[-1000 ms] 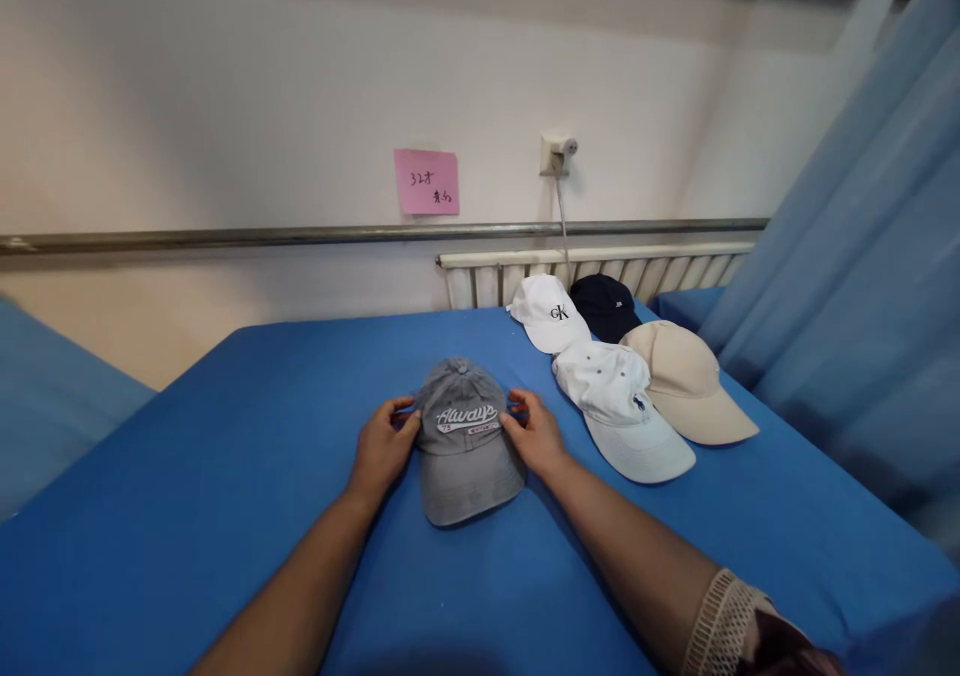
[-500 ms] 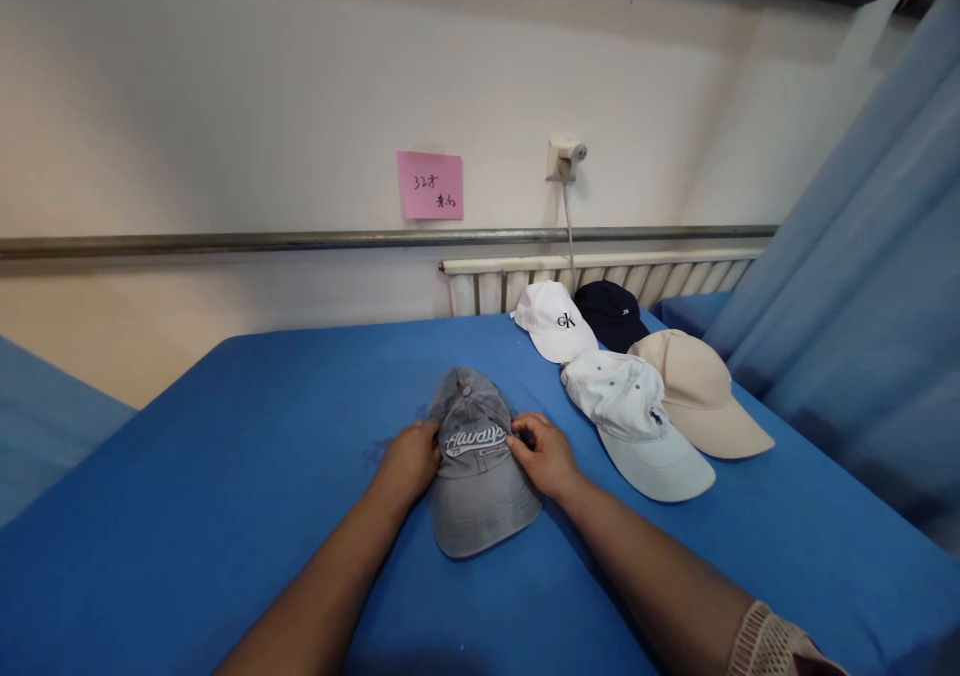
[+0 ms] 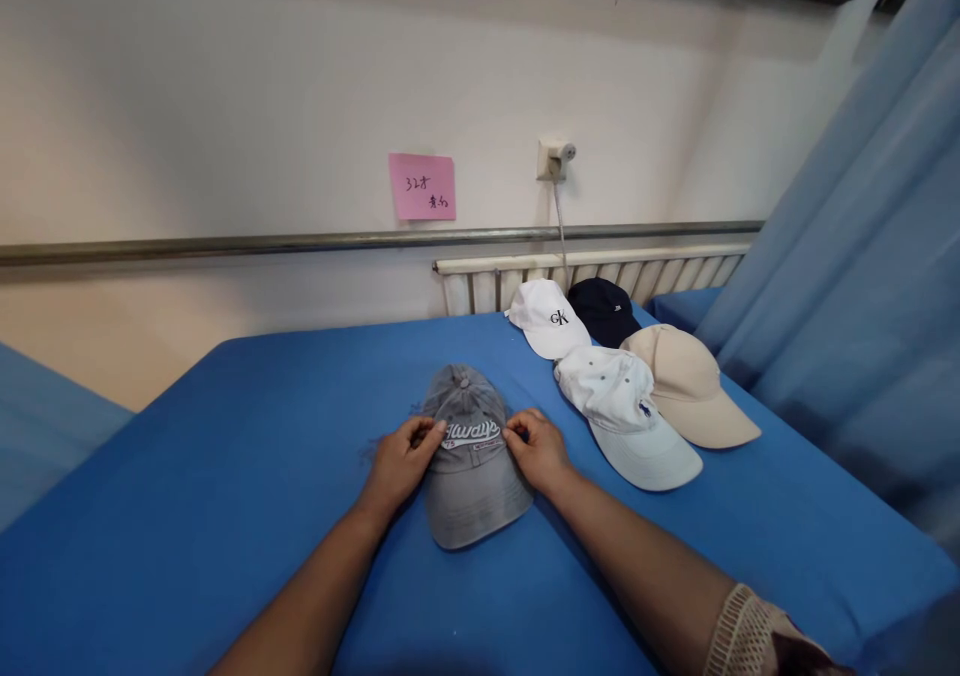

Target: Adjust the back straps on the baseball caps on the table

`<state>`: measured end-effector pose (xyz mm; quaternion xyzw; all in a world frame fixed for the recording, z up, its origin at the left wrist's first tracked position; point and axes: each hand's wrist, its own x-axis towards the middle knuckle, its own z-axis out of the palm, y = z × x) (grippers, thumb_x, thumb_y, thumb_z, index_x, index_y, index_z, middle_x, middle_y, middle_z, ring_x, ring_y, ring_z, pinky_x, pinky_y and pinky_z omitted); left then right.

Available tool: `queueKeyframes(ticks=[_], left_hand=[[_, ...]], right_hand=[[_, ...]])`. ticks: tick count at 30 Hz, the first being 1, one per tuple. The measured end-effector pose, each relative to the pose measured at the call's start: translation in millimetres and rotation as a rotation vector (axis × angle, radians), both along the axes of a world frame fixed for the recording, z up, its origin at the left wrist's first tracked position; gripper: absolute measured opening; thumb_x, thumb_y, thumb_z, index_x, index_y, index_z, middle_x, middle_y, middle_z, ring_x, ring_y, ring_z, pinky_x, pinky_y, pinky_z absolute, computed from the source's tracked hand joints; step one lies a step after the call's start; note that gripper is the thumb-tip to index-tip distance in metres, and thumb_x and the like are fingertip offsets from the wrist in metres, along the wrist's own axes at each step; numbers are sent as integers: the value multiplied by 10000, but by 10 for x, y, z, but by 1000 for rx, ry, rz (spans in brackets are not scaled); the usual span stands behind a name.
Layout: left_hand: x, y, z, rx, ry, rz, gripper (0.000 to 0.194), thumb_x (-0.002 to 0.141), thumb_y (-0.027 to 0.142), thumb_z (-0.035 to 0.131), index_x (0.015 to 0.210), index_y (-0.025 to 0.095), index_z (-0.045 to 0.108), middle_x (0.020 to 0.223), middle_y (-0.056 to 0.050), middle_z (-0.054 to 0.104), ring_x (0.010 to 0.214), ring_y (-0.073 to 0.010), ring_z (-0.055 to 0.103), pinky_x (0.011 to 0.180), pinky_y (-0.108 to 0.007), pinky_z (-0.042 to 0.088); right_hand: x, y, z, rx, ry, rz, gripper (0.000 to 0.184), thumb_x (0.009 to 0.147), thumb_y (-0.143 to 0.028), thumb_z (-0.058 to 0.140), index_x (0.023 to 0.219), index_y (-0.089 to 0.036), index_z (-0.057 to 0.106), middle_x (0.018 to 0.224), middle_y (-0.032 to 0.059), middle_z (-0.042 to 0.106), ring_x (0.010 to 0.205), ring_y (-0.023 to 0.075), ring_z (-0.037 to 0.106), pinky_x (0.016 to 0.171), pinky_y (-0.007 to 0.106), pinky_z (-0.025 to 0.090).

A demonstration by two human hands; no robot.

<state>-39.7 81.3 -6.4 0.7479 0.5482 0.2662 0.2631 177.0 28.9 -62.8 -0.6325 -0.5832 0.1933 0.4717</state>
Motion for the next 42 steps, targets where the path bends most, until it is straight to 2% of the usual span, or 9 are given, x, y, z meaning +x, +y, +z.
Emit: queueKeyframes(ticks=[3,6,13,18,21,24,30,36,42], left_hand=[[49,-39,-16,40,-15,8,297,830,468,520,823,195,635,737,-10,676,703,-211,641,650,-291,471],[174,-41,33,208,-30,25,274,874,428,477,835,207,634,816,-31,686,787,-224,644,739,-318,488],[843,229,518,473,-33,-123,254,925,354,443,920,195,641,929,-68,661,906,-227,618,839,-337,474],[1288,580,794,542,-64,-137,225,921,329,469,931,190,646,987,-69,665,973,-214,606,905,-314,450],[1445,763,739,543,-81,-125,228,914,326,472,938,181,648,990,-78,667,978,-216,605,908,-319,447],[1523,899,547,520,-80,-112,228,899,316,476,926,175,653,973,-85,674,954,-223,615,894,-331,456],[1517,1055,224,462,-79,-17,279,884,342,445,889,164,660,942,-115,688,936,-248,622,862,-350,463],[1526,1078,213,388,-94,70,304,881,401,429,876,185,643,888,-80,707,861,-229,643,803,-324,478],[1557,1007,346,341,-78,82,321,863,414,428,863,189,656,870,-68,723,829,-231,653,743,-307,469]], right_hand=[[-4,-14,41,46,30,-9,86,817,-217,585,760,-209,650,800,18,627,741,171,591,715,289,465],[29,-21,142,165,107,-44,111,841,-241,555,778,-206,640,815,29,623,770,179,590,720,294,475],[251,-225,358,396,283,-329,178,876,-245,480,1038,-209,545,1022,67,587,833,170,570,754,297,489],[268,-419,253,414,200,-106,184,850,-125,451,950,-223,570,996,59,582,936,184,571,827,320,481],[217,-386,163,345,187,20,222,794,-54,459,878,-215,587,951,47,593,905,173,583,813,303,486],[180,-313,114,289,199,87,278,738,-2,458,851,-212,602,925,33,609,858,157,599,790,279,489],[203,-261,87,209,231,104,297,714,7,476,840,-214,631,892,19,631,810,158,608,741,265,487],[177,-214,50,143,226,97,308,705,11,490,836,-220,647,874,8,638,771,148,614,717,252,492],[155,-235,79,74,205,114,303,710,13,507,834,-218,658,870,8,648,779,149,627,725,254,495]])
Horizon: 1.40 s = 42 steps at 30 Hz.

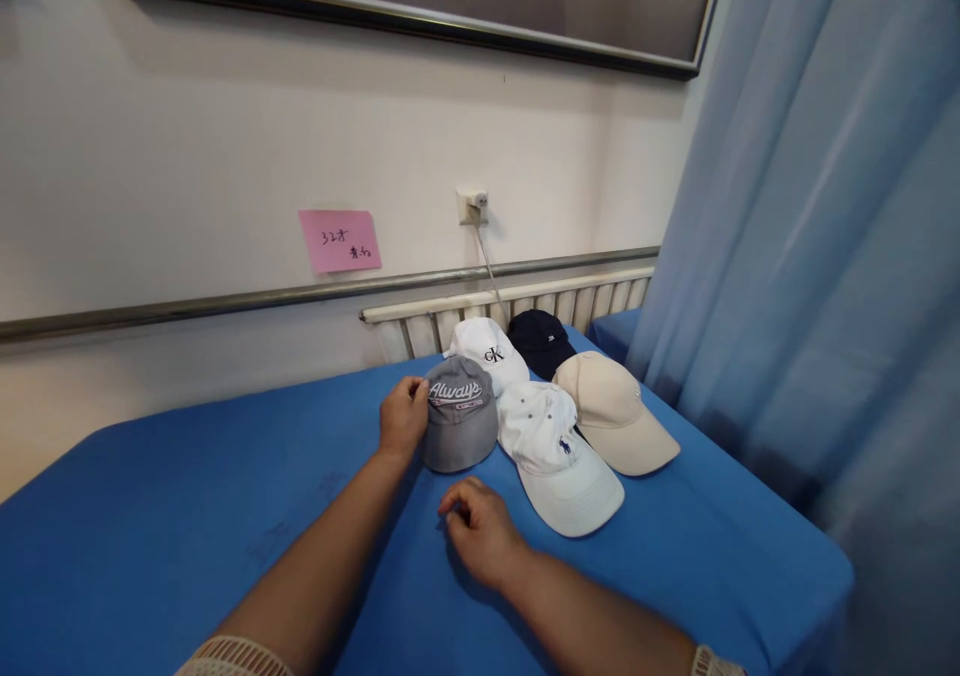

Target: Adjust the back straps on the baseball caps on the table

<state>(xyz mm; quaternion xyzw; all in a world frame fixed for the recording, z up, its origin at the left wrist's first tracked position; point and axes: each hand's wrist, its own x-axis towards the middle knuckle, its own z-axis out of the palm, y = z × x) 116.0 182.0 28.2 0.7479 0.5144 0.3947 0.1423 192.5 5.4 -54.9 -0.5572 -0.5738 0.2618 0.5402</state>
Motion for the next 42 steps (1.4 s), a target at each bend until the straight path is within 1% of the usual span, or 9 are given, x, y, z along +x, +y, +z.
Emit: queueKeyframes(ticks=[5,9,12,18,27,31,34,37,42], left_hand=[[-76,79,153,-57,72,-35,261,816,363,488,791,182,675,819,-67,726,773,-238,648,691,-310,447],[-204,195,162,-150,148,-75,178,725,309,578,614,186,640,610,-45,668,657,-231,618,613,-298,416],[-261,207,86,-202,166,-94,176,695,315,594,561,205,620,547,-21,640,625,-222,609,585,-281,410],[-223,99,-134,-247,105,-121,163,696,329,584,620,201,651,644,-33,692,658,-214,626,602,-276,431],[-301,-32,-306,-300,-166,-80,234,719,392,571,708,168,639,659,-40,664,617,-195,617,568,-278,462],[-349,-235,-357,-335,-322,-74,384,742,492,562,883,141,630,743,-54,675,617,-171,623,568,-274,498],[-444,-498,-409,-387,-362,-84,468,716,585,566,862,143,618,646,-18,623,540,-152,575,512,-259,465],[-604,-809,-468,-481,-319,-142,435,671,581,621,750,154,614,533,20,557,464,-143,508,463,-254,412],[-901,-1206,-505,-566,-109,-322,327,754,483,588,801,164,638,673,12,607,615,-159,548,599,-266,443]], right_hand=[[-19,-32,20,-48,-21,14,290,709,9,522,806,-223,667,823,-4,652,731,148,619,691,249,491],[-12,-11,-12,-41,-29,5,287,710,6,530,812,-226,665,818,-10,653,720,147,614,680,248,488],[28,22,-14,5,-21,-65,289,710,10,518,816,-220,657,842,4,644,770,157,620,718,262,489],[85,39,36,27,-13,-122,253,722,-12,495,803,-209,632,856,27,633,815,181,625,763,295,492],[92,53,22,35,-23,-115,245,724,-22,499,799,-213,632,853,24,640,827,182,630,768,288,492],[92,51,28,7,-55,-107,254,723,-9,506,818,-201,642,874,31,653,844,178,631,783,280,485],[117,53,28,-54,-69,-113,237,734,-14,520,821,-192,652,868,31,666,837,175,634,772,270,479],[142,52,19,-86,-80,-100,230,739,-20,528,831,-186,658,872,34,667,822,168,631,761,260,475],[150,39,-16,-74,-82,-74,240,725,-13,516,823,-188,649,875,33,643,820,163,623,763,258,478]])
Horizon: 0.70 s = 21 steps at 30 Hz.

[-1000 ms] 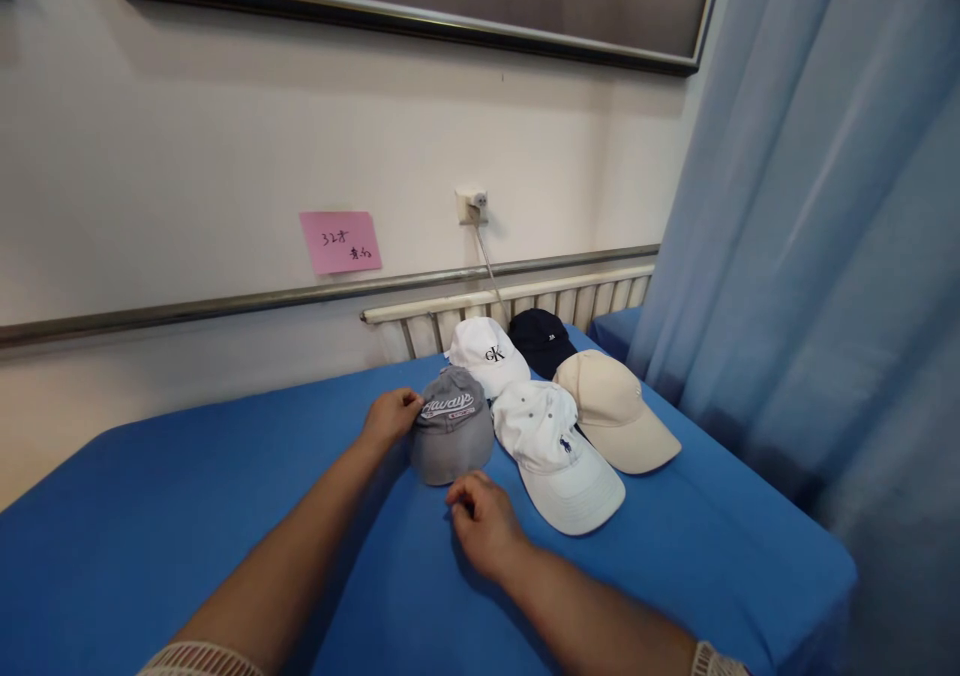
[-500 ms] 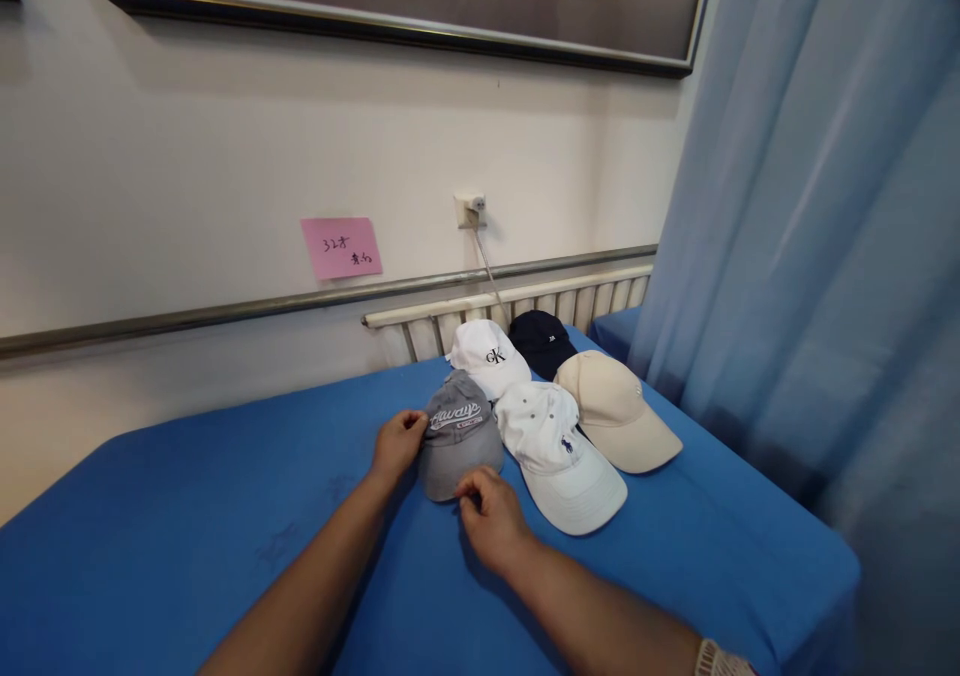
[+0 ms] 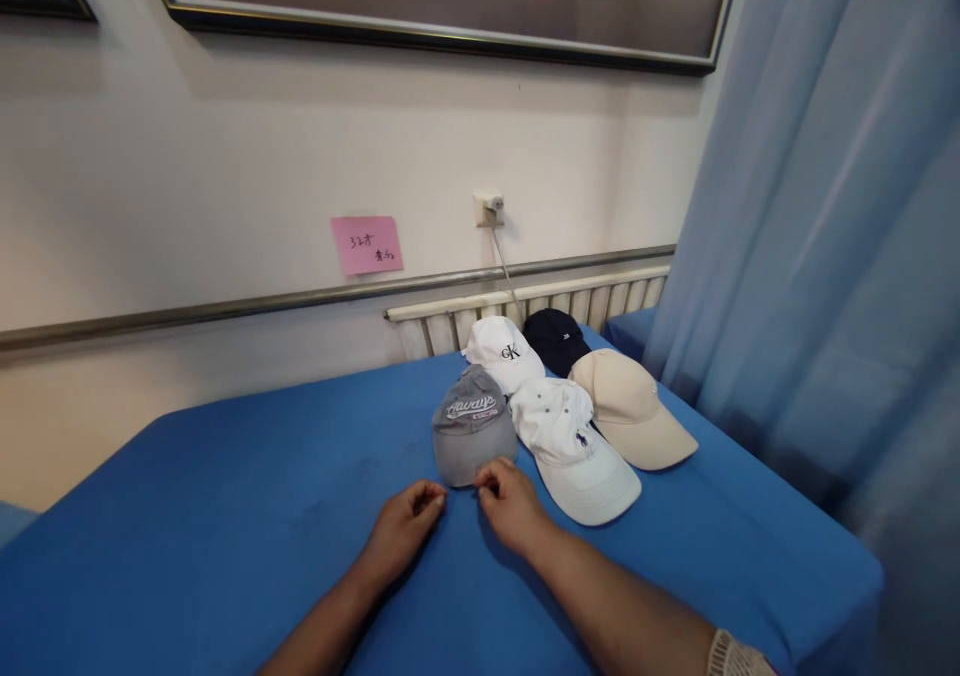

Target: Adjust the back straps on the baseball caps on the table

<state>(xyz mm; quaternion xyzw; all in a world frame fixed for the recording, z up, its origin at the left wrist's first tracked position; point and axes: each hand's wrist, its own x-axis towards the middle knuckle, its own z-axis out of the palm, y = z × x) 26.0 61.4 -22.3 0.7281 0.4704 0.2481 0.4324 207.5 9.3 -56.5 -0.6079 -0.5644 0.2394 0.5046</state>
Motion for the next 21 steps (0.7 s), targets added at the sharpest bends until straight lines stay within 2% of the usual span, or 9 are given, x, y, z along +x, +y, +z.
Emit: queueKeyframes(ticks=[6,11,14,18,21], left_hand=[[-134,-226,-28,133,149,-86,271,877,394,455,886,182,622,794,-12,643,739,-182,583,691,-280,445],[-82,-341,8,308,315,-199,209,885,288,434,872,192,619,846,-30,668,800,-189,604,734,-286,423],[-79,-372,54,334,350,-226,205,884,267,430,880,196,621,884,-39,679,843,-194,611,749,-283,421],[-125,-387,82,306,338,-263,195,872,252,441,868,190,627,857,-37,681,824,-189,617,742,-276,426],[-198,-398,109,276,281,-196,240,872,268,453,1000,179,636,863,-43,691,793,-185,627,742,-282,440]], right_hand=[[-8,-68,-44,-15,-16,65,220,722,-22,516,817,-185,630,887,34,629,826,160,615,766,257,477],[-18,-168,-1,-70,-131,151,147,769,-94,535,816,-185,640,854,34,646,793,171,610,738,270,462],[-14,-199,0,-73,-154,194,147,763,-96,529,806,-186,636,839,30,648,776,169,612,724,270,461],[-24,-217,-106,-107,-15,213,231,735,-67,483,872,-181,630,825,34,656,768,172,630,717,280,488],[-46,-235,-142,-111,181,221,321,750,-93,461,1022,-182,608,871,41,666,750,169,655,701,293,521]])
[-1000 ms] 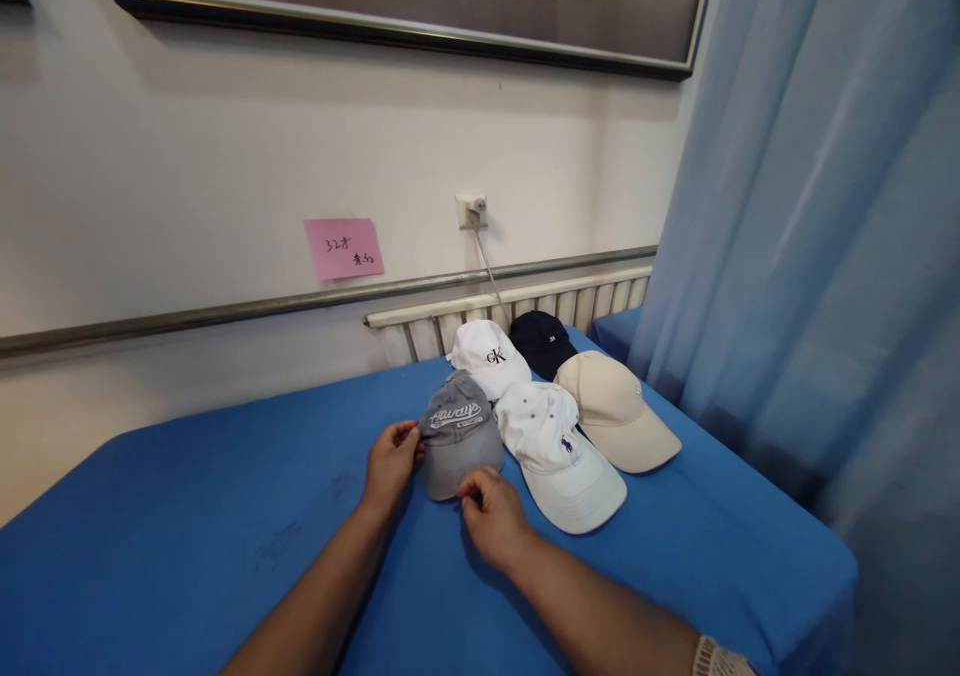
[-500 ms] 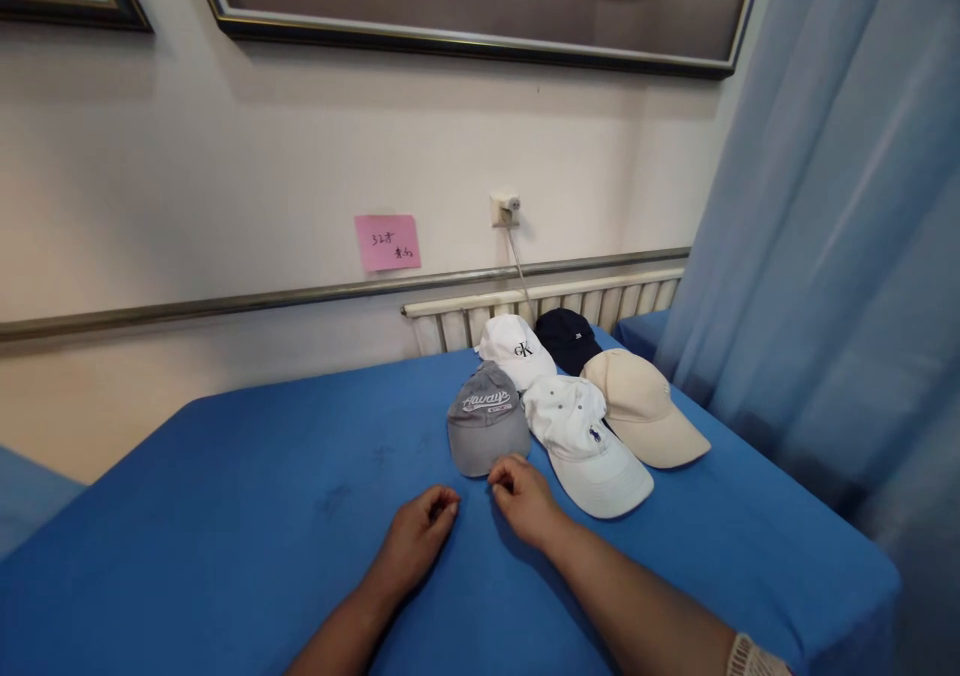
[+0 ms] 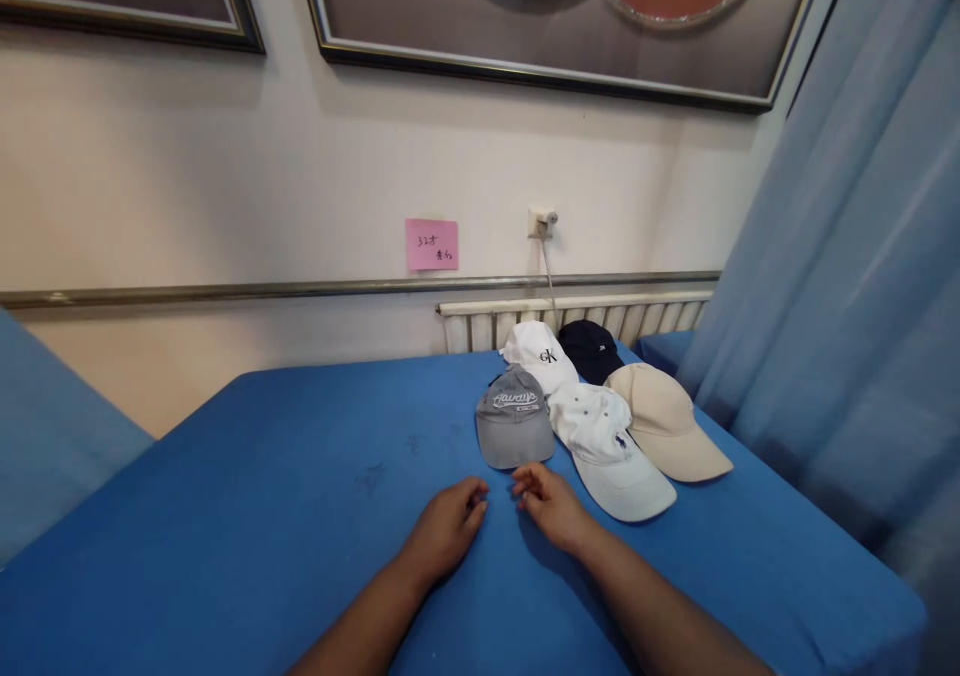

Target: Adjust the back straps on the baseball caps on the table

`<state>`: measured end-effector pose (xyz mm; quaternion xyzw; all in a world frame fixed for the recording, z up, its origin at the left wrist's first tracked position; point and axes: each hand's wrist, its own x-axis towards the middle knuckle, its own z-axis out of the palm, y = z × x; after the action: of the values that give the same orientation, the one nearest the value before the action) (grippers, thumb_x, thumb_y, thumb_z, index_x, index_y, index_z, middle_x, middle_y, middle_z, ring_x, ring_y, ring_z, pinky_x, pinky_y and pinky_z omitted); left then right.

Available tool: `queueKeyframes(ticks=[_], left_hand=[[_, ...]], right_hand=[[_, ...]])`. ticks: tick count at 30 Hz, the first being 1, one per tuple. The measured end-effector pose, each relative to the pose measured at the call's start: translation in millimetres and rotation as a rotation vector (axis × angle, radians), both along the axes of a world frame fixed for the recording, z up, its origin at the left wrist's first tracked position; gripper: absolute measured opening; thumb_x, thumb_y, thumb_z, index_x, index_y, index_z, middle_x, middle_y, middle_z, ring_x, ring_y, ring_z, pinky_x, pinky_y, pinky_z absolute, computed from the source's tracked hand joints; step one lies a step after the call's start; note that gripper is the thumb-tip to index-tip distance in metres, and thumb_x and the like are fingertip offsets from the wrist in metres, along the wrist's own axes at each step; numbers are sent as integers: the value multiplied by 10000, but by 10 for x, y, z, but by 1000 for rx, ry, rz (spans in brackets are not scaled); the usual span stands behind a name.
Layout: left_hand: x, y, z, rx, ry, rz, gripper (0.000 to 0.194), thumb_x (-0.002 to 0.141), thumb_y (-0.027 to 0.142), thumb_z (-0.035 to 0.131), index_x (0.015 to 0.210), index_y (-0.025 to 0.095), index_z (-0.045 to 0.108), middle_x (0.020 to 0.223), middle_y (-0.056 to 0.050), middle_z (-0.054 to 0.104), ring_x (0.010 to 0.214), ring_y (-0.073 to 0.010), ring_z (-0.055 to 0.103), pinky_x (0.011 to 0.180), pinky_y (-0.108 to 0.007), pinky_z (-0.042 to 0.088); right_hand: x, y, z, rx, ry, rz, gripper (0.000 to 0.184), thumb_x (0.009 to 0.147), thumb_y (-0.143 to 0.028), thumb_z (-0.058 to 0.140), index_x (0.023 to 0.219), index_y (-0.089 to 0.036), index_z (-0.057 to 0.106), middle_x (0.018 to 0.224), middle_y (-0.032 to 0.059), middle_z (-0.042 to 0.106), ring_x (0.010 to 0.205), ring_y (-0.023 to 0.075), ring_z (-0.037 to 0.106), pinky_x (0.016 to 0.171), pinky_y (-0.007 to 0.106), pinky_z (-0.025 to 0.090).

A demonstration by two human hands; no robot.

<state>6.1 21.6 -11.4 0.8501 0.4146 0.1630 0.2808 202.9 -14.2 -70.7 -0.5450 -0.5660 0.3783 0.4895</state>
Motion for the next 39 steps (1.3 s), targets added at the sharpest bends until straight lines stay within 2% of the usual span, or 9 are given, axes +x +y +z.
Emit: queueKeyframes(ticks=[3,7,9,12,16,20,25,30,39], left_hand=[[-102,-17,121,-1,-74,123,398,885,296,446,1241,164,565,848,-42,686,737,-180,628,710,-289,458],[-224,-99,488,141,-266,305,631,914,334,443,1499,183,263,878,-21,660,636,-138,599,643,-271,473],[-255,-168,710,293,-377,375,726,915,333,471,1540,231,118,915,-12,654,649,-124,600,645,-262,483],[-263,-261,990,530,-493,433,831,886,308,541,1546,276,37,917,0,656,675,-121,604,669,-265,501],[-240,-216,1191,720,-580,469,900,860,284,594,1546,275,12,890,5,672,646,-116,588,658,-259,510],[-202,125,1261,684,-529,520,889,861,286,574,1548,222,14,923,-15,685,676,-120,604,686,-254,504],[-158,554,1297,464,-361,637,879,820,229,578,1549,178,89,822,4,692,624,-119,608,651,-237,459],[-172,572,1237,461,-361,646,889,827,251,576,1552,203,64,835,5,700,632,-121,618,629,-232,444],[-201,522,1136,422,-338,628,873,838,271,566,1552,190,70,834,-2,693,627,-123,617,629,-234,444]], right_hand=[[-9,-32,159,100,91,-71,457,795,-146,466,1245,-198,531,884,34,666,688,162,650,666,308,539],[1,-116,651,374,60,-274,656,880,-214,477,1497,-246,255,943,36,663,676,147,619,657,307,548],[1,-166,916,561,52,-344,730,906,-207,472,1537,-275,112,1022,47,653,711,141,617,699,317,556],[-1,-208,1227,779,15,-373,789,920,-173,472,1542,-299,4,993,33,652,727,139,613,696,314,557],[2,-134,1444,893,-72,-404,813,920,-158,459,1542,-265,-54,893,15,646,749,152,624,688,307,554],[26,152,1533,800,-164,-459,793,909,-182,422,1546,-196,-51,798,-4,637,740,166,634,764,329,541],[171,630,1575,435,-306,-557,806,811,-160,416,1550,-136,94,601,-52,576,565,177,573,660,283,485],[297,797,1513,400,-347,-598,820,785,-142,415,1547,-139,112,628,-38,612,597,184,581,654,268,443],[197,698,1399,406,-334,-559,767,808,-168,404,1534,-129,162,607,-39,582,611,190,590,665,277,437]])
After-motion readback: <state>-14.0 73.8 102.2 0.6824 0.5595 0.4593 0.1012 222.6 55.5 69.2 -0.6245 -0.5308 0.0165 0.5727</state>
